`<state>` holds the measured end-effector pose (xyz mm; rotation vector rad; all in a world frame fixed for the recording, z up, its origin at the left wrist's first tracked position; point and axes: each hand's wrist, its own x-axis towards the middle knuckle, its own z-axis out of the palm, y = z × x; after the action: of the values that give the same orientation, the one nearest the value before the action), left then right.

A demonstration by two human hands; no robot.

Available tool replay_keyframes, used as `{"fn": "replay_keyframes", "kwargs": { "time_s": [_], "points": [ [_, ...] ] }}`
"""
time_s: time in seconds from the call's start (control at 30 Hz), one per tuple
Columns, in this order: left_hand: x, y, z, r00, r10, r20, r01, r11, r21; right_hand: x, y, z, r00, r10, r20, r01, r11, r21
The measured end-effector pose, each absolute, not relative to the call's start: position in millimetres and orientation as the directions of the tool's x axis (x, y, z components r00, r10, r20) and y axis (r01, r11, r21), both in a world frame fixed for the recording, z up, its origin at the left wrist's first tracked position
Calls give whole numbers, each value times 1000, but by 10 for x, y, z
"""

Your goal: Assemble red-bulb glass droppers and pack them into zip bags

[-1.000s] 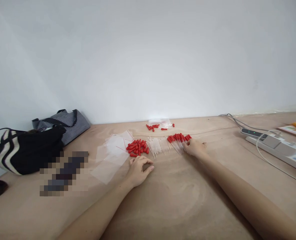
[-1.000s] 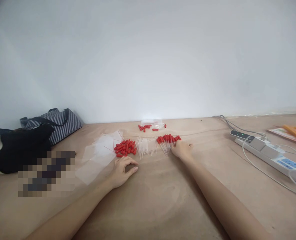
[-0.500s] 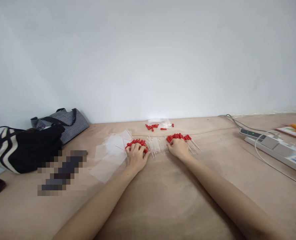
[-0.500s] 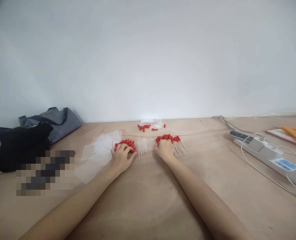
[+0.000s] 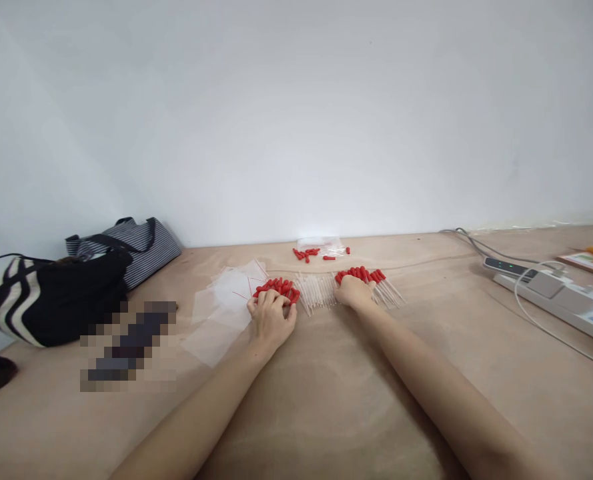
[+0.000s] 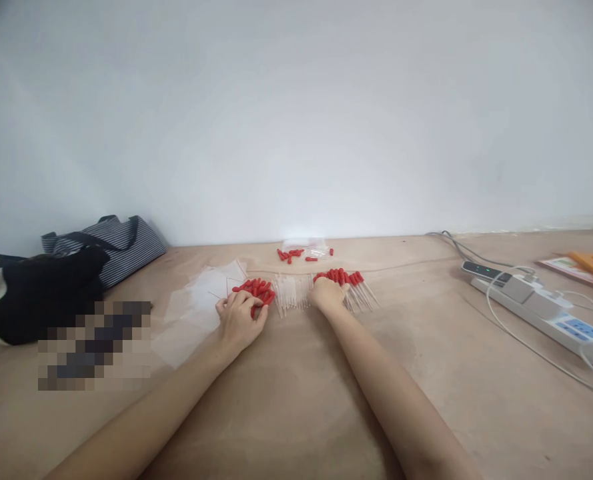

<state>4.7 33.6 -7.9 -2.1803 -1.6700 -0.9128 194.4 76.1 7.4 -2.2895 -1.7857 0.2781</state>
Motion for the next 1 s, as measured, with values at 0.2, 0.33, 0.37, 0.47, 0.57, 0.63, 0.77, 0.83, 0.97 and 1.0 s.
{"fn": "replay_keyframes", "kwargs": {
  "time_s": [0.2,0.33,0.37,0.47,0.57,0.63,0.77,0.83,0.97,1.0],
  "points": [
    [-70,169,-40,118,790,602,912,-325,248,1974,687,102,226,973,53,925,-197,-324],
    [-135,45,-56,306,791,530,831,-494,257,2079,514,130,145,982,120,928,-94,-360],
    [-144,15,-54,354,783,511,807,-532,256,2128,447,121,108,984,139,928,-50,-369],
    [-156,-51,-33,448,766,460,755,-600,265,2323,213,30,-80,966,245,914,169,-370],
    [-151,-70,-2,458,774,437,746,-602,285,2530,2,-117,-293,879,375,857,416,-305],
    [-144,-68,11,447,785,429,747,-591,304,2635,-89,-201,-353,846,399,831,480,-282],
    [-126,-75,-6,473,793,384,735,-596,324,2719,-142,-278,-342,858,382,818,473,-329],
    [-112,-77,-33,497,789,361,727,-606,323,2706,-127,-277,-317,872,374,807,455,-377],
    [-74,-45,-85,508,782,361,711,-617,337,2598,-61,-234,-297,887,355,777,440,-451],
    [-62,-30,-91,504,783,364,709,-616,343,2560,-41,-218,-284,896,340,779,423,-463]
  ]
}}
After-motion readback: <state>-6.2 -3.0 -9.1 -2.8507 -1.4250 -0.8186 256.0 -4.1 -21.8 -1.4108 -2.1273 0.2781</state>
